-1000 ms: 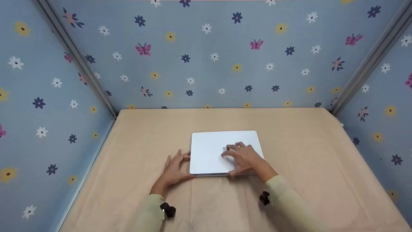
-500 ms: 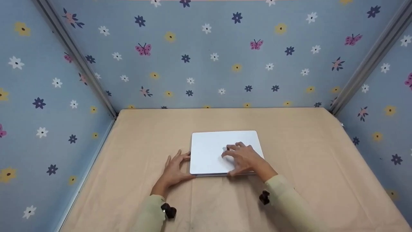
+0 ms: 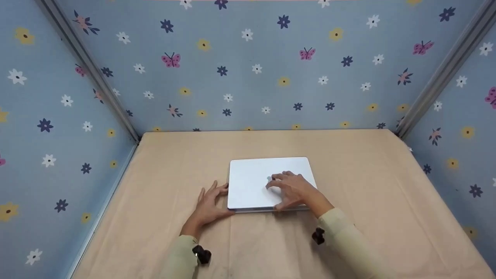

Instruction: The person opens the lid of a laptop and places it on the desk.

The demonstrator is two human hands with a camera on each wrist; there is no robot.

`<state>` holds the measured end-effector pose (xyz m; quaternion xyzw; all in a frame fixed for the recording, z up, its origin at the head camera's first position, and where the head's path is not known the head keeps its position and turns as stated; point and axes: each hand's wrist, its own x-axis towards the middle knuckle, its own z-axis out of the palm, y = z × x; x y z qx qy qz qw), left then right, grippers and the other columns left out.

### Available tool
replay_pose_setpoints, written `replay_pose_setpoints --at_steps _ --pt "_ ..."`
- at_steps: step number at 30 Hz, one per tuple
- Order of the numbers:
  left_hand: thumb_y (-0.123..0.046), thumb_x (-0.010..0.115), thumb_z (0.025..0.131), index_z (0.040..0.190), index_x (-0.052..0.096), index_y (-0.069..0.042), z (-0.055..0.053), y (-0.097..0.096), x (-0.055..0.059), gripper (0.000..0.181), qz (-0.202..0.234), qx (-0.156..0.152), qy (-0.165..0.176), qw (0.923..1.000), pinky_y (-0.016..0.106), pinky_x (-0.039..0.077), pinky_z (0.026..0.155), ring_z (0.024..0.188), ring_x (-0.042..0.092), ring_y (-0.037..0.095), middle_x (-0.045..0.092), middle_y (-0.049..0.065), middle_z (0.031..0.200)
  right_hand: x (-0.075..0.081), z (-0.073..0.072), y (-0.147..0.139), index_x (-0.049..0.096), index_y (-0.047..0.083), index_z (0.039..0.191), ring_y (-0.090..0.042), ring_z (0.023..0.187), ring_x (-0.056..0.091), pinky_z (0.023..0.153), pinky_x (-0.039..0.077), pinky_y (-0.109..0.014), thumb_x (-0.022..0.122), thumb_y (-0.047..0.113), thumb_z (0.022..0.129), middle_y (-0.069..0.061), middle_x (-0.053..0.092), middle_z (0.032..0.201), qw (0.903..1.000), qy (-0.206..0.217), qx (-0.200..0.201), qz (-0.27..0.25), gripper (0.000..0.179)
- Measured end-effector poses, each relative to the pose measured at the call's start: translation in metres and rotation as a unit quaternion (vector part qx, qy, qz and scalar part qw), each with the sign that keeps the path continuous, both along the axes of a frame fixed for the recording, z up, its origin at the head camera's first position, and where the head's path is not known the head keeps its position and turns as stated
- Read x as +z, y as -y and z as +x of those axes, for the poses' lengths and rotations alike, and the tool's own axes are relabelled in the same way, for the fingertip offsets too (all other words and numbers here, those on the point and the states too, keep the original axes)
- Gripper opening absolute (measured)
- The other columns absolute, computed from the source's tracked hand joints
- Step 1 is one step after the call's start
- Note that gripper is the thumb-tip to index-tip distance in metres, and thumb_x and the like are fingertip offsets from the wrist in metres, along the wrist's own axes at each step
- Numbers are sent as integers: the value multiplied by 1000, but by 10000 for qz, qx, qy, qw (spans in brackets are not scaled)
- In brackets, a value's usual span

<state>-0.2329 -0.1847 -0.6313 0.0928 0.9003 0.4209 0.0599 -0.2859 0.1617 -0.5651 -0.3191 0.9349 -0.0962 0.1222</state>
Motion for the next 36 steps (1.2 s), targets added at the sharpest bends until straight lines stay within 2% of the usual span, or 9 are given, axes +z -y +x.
replay_pose_setpoints --at_steps 8,18,24,30,36 --pt "-30 103 80 134 76 -15 -1 2 -2 62 5 -133 -131 9998 75 -6 141 177 21 47 52 11 177 7 -2 -2 67 27 147 -57 157 52 119 49 -81 86 62 83 -17 58 171 9999 63 136 -20 76" --pt "-28 102 80 118 78 -16 0 2 0 47 65 -202 -328 9992 80 -5 138 175 24 52 56 14 174 9 -3 -2 69 27 144 -55 153 58 117 54 -76 86 64 81 -17 62 167 9996 -93 263 -61 76" --pt "-32 101 82 120 79 -18 1 2 -1 46 -94 -264 -359 9990 83 -4 137 175 22 53 53 13 176 9 -5 -4 72 25 139 -52 147 64 114 57 -73 88 63 79 -18 68 160 9982 -299 466 -224 74" --pt "-35 99 84 132 80 -17 -1 3 -2 54 -240 -327 -266 9988 80 -5 139 176 19 50 51 10 178 10 -5 -3 72 24 141 -50 148 64 117 57 -71 86 64 79 -17 68 160 9984 -294 453 -153 76" --pt "-36 98 85 134 80 -16 -1 3 -1 56 -254 -322 -246 9989 81 -5 139 177 20 49 51 11 178 10 -5 -2 71 24 143 -49 153 60 124 52 -70 84 62 82 -16 66 164 9992 -119 344 -152 73"
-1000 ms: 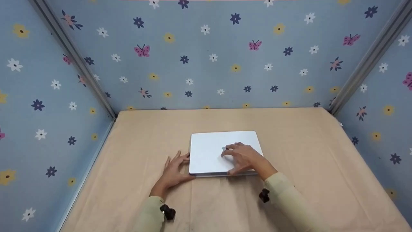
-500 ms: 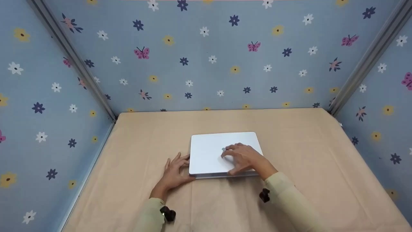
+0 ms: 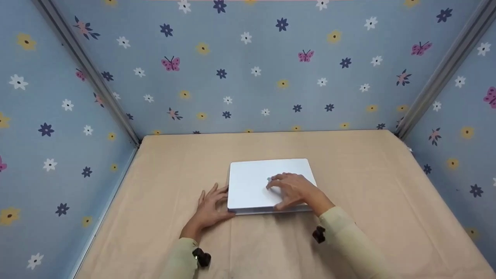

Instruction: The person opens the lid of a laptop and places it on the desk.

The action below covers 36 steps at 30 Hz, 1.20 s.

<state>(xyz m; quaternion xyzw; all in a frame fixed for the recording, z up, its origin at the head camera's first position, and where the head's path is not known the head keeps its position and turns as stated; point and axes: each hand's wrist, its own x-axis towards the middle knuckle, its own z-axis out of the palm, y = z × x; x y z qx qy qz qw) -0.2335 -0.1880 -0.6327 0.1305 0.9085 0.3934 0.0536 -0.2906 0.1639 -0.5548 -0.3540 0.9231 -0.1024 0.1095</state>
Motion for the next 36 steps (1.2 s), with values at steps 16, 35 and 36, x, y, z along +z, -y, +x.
replay_pose_setpoints --at_steps 16,35,36 --pt "-38 99 84 133 81 -17 0 -1 2 56 -106 -44 -32 9999 82 -2 138 176 22 50 53 12 176 2 0 1 74 26 141 -40 141 70 105 63 -66 82 61 82 -11 70 159 9998 -183 -13 35 70" --pt "-35 97 85 131 80 -17 -1 -2 -2 52 -125 24 -162 9998 84 -1 137 175 23 52 53 13 176 8 -1 3 74 29 143 -37 115 79 94 64 -59 81 65 83 -8 73 155 9987 -382 55 327 70" --pt "-35 97 85 131 80 -17 -1 -2 -1 52 -123 23 -155 9998 84 -1 137 175 23 53 53 13 176 8 -1 3 74 29 143 -37 115 79 94 64 -59 80 65 83 -8 73 155 9987 -373 56 329 70"
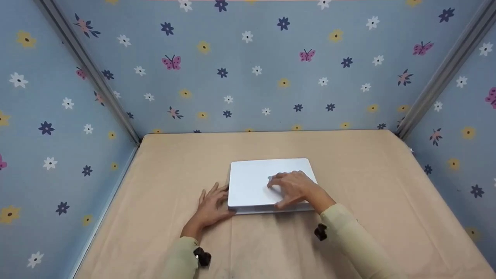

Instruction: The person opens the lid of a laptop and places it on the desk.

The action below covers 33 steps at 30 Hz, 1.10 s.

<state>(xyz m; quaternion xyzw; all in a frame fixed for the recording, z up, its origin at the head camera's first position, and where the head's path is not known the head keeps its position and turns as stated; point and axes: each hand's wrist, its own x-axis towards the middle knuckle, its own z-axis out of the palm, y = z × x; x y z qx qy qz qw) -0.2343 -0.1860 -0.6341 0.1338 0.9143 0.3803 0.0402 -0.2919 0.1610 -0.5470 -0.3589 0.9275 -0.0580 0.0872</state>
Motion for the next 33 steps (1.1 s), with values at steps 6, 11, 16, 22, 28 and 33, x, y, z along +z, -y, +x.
replay_pose_setpoints --at_steps 6,11,16,22,28,33 --pt "-35 97 85 129 80 -17 1 1 1 51 -15 -14 56 10000 83 -2 138 175 22 51 52 12 177 1 -1 0 75 29 142 -35 108 79 90 65 -56 80 65 83 -8 74 154 10000 -56 64 -25 70" --pt "-36 95 86 132 78 -17 1 1 2 53 -28 -17 71 10000 82 -2 138 176 22 50 52 11 177 2 -2 -1 77 28 140 -26 87 71 79 64 -49 82 66 81 -6 77 149 9996 -212 155 -60 70" --pt "-35 94 85 129 78 -16 1 2 1 50 2 -45 28 10000 82 -2 138 175 23 51 53 13 176 3 -3 -2 76 28 141 -27 90 74 81 64 -51 82 65 81 -6 77 149 9997 -181 149 -38 70" --pt "-35 93 86 131 78 -14 0 2 1 51 -9 -83 93 9999 82 -3 138 176 21 51 53 13 176 6 -4 -3 75 29 142 -32 101 78 87 63 -53 80 66 82 -6 76 151 10000 -48 84 0 70" --pt "-35 93 87 139 76 -14 0 2 2 59 14 -71 204 9998 81 -4 139 176 20 49 51 13 177 9 -6 -3 74 29 143 -27 92 70 82 62 -51 78 68 83 -6 75 152 9999 -7 107 -6 72" --pt "-35 93 87 142 76 -15 -1 3 1 61 27 -85 179 9998 81 -4 138 176 20 50 51 13 177 10 -7 -3 74 29 143 -24 88 64 78 61 -49 78 70 83 -6 76 151 9999 -25 113 14 73"
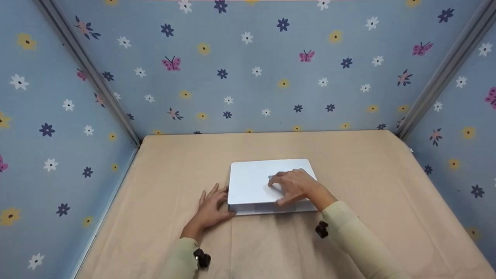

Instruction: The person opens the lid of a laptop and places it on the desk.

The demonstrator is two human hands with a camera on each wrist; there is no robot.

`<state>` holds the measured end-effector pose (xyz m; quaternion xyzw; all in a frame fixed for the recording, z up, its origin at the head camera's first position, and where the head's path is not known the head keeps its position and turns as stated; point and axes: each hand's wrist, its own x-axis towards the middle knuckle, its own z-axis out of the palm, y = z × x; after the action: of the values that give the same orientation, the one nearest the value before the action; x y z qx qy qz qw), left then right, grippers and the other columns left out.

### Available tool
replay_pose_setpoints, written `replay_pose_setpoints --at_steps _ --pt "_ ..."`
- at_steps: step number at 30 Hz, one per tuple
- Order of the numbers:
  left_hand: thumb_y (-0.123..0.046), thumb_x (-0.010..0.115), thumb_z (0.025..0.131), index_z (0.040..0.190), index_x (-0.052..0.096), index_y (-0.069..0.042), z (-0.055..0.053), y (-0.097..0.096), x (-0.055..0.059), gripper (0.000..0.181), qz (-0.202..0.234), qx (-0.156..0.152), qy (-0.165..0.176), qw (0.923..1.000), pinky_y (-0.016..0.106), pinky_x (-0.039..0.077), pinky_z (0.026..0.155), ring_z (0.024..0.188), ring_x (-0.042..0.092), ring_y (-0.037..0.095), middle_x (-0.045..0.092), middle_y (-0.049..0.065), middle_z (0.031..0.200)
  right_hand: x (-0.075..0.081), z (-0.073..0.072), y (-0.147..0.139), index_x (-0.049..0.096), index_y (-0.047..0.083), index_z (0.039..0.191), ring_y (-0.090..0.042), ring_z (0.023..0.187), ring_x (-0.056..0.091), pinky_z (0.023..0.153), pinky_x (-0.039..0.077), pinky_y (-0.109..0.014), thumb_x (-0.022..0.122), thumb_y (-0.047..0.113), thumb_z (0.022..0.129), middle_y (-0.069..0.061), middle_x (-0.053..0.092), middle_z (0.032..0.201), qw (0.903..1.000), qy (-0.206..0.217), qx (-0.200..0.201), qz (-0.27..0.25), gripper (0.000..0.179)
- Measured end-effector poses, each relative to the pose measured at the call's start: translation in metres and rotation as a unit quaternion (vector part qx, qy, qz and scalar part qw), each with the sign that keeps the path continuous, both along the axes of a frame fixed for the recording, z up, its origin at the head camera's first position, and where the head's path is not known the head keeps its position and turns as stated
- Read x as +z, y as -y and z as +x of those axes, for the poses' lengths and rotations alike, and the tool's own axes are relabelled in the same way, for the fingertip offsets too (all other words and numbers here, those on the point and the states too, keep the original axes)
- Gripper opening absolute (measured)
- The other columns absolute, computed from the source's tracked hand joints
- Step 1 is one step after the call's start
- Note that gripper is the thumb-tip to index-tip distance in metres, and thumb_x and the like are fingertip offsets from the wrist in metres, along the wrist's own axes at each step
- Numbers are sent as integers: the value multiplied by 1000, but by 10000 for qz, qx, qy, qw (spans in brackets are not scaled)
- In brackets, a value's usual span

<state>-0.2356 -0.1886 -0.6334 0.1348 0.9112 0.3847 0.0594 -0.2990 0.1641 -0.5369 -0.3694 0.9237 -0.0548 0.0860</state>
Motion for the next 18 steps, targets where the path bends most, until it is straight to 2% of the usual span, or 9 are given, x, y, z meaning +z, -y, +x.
replay_pose_setpoints --at_steps 3,6,10,14,18 --pt "-36 92 87 144 74 -15 -1 0 -2 64 -7 -17 -29 10000 81 -4 138 176 21 50 51 13 178 1 -1 -1 75 28 142 -22 84 61 72 58 -44 79 71 83 -7 77 150 10000 -69 19 -24 73" --pt "-36 93 87 144 75 -15 0 1 -2 63 47 -24 -71 10000 82 -4 138 176 22 51 52 14 177 2 -2 -2 76 27 140 -20 80 56 65 48 -37 79 71 83 -7 78 148 9999 -105 40 -73 72" --pt "-35 93 87 144 75 -17 0 0 -1 62 42 -2 -53 10000 81 -4 139 176 21 50 52 13 177 3 -2 -1 76 27 140 -19 78 52 63 37 -32 77 71 84 -8 78 148 9999 -94 48 -75 71" --pt "-35 93 88 144 75 -17 0 0 -1 62 12 6 -43 10000 79 -4 139 177 20 48 51 12 178 4 -2 -1 76 27 141 -20 78 52 64 41 -34 77 70 85 -9 78 148 10000 -69 24 -16 71" --pt "-34 94 86 142 75 -15 1 0 -1 62 25 -12 -101 9999 81 -3 138 176 21 51 52 14 177 5 -2 0 75 27 141 -21 84 57 73 53 -42 77 68 86 -8 78 148 10000 13 -11 13 69"
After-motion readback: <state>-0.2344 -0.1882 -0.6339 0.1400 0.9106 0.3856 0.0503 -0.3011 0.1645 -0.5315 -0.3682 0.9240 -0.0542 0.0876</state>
